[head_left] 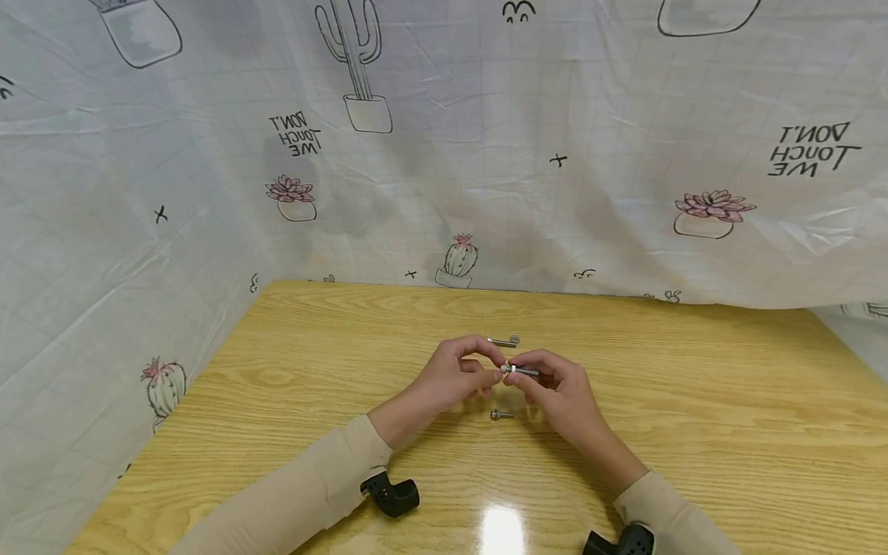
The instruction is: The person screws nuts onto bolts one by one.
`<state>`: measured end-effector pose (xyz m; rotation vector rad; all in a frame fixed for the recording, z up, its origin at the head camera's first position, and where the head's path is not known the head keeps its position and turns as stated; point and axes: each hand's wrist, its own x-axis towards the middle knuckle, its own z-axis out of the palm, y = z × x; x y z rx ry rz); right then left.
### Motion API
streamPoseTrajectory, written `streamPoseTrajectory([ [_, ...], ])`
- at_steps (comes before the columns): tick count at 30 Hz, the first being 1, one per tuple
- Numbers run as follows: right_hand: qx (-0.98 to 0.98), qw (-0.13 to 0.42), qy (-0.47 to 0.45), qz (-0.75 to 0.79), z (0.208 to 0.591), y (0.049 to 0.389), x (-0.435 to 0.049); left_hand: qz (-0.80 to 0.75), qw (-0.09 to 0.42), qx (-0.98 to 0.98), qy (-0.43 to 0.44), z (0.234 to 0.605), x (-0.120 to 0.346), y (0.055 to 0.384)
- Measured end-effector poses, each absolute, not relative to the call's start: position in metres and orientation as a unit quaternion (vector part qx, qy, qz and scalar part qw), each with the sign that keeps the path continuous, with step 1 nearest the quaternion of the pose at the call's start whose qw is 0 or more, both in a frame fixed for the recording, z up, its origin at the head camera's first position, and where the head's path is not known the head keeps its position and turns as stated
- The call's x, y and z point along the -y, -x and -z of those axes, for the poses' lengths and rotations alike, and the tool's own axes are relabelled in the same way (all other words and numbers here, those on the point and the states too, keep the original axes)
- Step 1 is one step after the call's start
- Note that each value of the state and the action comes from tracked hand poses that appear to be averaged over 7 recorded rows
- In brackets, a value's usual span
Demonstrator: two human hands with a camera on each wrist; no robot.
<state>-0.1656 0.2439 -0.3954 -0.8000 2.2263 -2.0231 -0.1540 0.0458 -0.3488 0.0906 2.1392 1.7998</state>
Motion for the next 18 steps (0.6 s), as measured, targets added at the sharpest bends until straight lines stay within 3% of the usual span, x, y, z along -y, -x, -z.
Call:
streamPoseTrajectory([
  [18, -0.716, 0.014, 0.26, 0.648, 0.3946, 0.1683, -0.2445, -0.628, 0.175, -0.758, -0.026, 0.3463, -0.0471, 0.1559],
])
